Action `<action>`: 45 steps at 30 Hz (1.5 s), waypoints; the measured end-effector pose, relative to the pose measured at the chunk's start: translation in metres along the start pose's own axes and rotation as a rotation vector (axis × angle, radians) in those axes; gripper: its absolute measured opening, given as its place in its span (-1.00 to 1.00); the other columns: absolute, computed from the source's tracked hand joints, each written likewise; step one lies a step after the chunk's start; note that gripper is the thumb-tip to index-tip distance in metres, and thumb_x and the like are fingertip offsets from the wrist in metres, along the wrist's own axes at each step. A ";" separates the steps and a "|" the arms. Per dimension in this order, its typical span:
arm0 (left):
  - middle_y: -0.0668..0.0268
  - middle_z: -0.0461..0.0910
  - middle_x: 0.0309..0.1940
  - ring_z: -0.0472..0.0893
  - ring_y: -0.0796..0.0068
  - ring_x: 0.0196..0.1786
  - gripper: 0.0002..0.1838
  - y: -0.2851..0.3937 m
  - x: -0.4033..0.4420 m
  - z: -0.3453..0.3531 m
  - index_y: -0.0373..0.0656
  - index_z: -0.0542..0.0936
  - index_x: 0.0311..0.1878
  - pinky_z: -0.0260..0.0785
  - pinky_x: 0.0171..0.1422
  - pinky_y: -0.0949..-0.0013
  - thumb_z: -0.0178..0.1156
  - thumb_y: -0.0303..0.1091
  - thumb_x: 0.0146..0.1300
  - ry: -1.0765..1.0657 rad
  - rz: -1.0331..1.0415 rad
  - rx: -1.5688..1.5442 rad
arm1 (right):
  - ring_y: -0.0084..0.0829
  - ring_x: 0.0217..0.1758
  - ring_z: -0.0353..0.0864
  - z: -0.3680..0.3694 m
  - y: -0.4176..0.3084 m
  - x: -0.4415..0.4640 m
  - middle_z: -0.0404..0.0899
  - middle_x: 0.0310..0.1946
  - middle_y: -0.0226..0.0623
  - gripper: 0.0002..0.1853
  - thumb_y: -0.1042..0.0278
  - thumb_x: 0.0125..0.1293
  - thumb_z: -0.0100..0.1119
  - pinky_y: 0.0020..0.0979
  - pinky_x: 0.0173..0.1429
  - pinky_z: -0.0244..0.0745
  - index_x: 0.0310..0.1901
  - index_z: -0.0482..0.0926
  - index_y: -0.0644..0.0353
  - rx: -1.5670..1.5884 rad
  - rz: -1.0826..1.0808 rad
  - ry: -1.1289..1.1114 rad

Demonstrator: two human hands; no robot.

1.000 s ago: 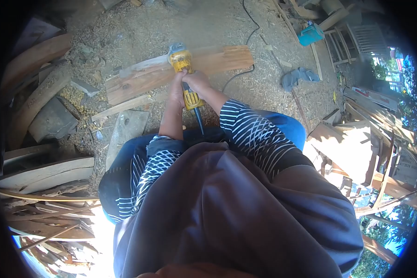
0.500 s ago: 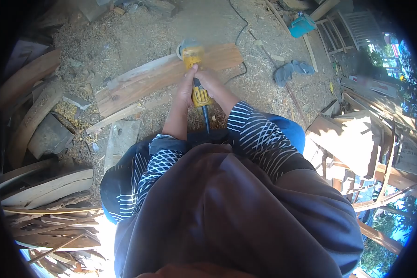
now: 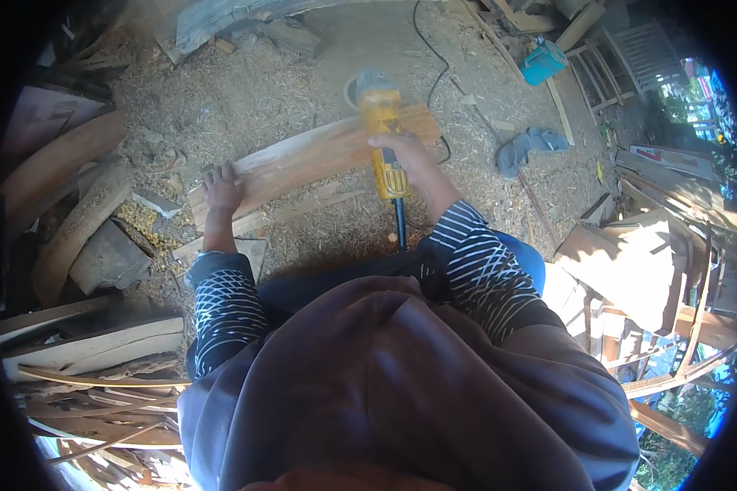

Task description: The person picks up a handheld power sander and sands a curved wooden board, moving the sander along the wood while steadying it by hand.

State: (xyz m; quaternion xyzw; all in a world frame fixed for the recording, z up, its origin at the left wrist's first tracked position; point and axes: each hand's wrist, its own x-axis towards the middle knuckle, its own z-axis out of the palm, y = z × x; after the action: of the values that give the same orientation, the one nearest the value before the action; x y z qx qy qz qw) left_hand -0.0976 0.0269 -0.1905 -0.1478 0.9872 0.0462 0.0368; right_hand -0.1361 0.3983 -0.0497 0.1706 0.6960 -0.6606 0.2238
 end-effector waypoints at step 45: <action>0.13 0.38 0.18 0.51 0.11 0.09 -0.33 -0.095 -0.027 -0.003 0.14 0.32 0.27 0.43 0.12 0.15 0.29 -0.31 0.03 -0.278 -0.013 -0.100 | -0.37 -0.30 0.57 0.113 0.063 -0.016 0.56 -0.33 -0.18 -0.48 0.24 -0.13 0.40 -0.36 -0.23 0.47 -0.11 0.51 0.35 -0.286 0.117 -0.245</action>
State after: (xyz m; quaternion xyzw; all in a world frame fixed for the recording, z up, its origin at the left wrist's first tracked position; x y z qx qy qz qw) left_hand -0.0436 -0.0563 -0.1930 -0.1482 0.9681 0.1153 0.1662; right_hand -0.0788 0.2908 -0.0975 0.0955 0.7393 -0.5568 0.3665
